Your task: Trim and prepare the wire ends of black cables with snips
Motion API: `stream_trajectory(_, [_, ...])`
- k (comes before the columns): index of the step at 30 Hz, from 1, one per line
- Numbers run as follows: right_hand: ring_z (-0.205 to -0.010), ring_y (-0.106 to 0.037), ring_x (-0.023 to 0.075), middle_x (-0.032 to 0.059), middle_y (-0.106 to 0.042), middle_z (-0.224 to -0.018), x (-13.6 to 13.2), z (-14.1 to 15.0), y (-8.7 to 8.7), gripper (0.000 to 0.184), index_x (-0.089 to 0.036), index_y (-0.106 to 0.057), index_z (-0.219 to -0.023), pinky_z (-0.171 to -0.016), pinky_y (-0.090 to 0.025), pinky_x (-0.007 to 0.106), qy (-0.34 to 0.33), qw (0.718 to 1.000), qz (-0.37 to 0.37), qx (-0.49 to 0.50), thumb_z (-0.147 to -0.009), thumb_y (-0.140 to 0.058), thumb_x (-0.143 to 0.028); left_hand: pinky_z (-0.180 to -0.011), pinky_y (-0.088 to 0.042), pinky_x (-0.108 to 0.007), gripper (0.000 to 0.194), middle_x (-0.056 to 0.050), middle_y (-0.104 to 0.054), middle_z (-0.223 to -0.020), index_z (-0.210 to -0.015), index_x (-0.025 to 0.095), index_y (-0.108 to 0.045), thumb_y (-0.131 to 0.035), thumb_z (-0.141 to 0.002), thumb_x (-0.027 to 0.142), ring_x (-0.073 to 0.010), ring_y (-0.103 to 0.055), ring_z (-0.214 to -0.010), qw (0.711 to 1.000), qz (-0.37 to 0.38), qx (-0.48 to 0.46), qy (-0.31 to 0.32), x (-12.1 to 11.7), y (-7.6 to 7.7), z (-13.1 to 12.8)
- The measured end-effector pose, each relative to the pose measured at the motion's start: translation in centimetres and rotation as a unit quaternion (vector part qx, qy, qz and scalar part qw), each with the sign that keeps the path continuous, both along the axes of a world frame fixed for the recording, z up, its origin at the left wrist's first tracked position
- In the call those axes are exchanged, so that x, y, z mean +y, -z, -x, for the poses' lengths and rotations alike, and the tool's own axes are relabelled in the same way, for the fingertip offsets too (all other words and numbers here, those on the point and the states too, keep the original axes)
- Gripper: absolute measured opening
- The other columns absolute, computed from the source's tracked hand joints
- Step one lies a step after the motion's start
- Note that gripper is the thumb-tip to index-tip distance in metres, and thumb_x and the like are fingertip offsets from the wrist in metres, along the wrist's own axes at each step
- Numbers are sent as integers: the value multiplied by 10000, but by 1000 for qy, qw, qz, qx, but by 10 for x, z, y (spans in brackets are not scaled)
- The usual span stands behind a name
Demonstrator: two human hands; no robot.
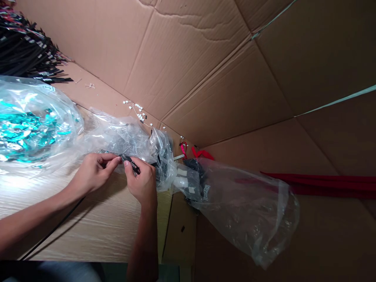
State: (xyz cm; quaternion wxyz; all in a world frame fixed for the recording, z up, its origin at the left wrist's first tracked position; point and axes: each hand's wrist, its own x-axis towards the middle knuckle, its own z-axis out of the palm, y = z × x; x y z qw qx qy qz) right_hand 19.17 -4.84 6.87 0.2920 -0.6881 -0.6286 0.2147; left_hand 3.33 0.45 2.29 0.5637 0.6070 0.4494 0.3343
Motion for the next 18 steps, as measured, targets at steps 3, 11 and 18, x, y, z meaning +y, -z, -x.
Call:
stream_trajectory(3, [-617,-478,142,-9,-557,-659,0,0,0,325,-184,-723,-806,-589,-408,280,0,1000,6,4,-1029,-586,-376,-498,-197,-252,452,30,-330,-614,-638,163,-559,-500,-934,499,-99,-273,-559,1000,-12,7,-6,-2,0,0])
stream_trajectory(11, [-660,-569,164,14,-680,-737,2,0,1,315,-185,-805,-917,-646,-479,282,6,1000,-1,19,-1022,-586,-385,-497,-205,-252,452,29,-361,-608,-674,149,-612,-492,-940,495,-97,-284,-549,1000,-19,11,-8,-2,0,0])
stream_trajectory(18, [-653,-553,159,20,-693,-747,2,0,2,317,-181,-814,-944,-628,-468,273,9,1000,-2,7,-1023,-589,-390,-503,-200,-259,477,26,-359,-617,-701,135,-657,-484,-937,512,-100,-279,-556,1000,-17,19,-6,-2,0,0])
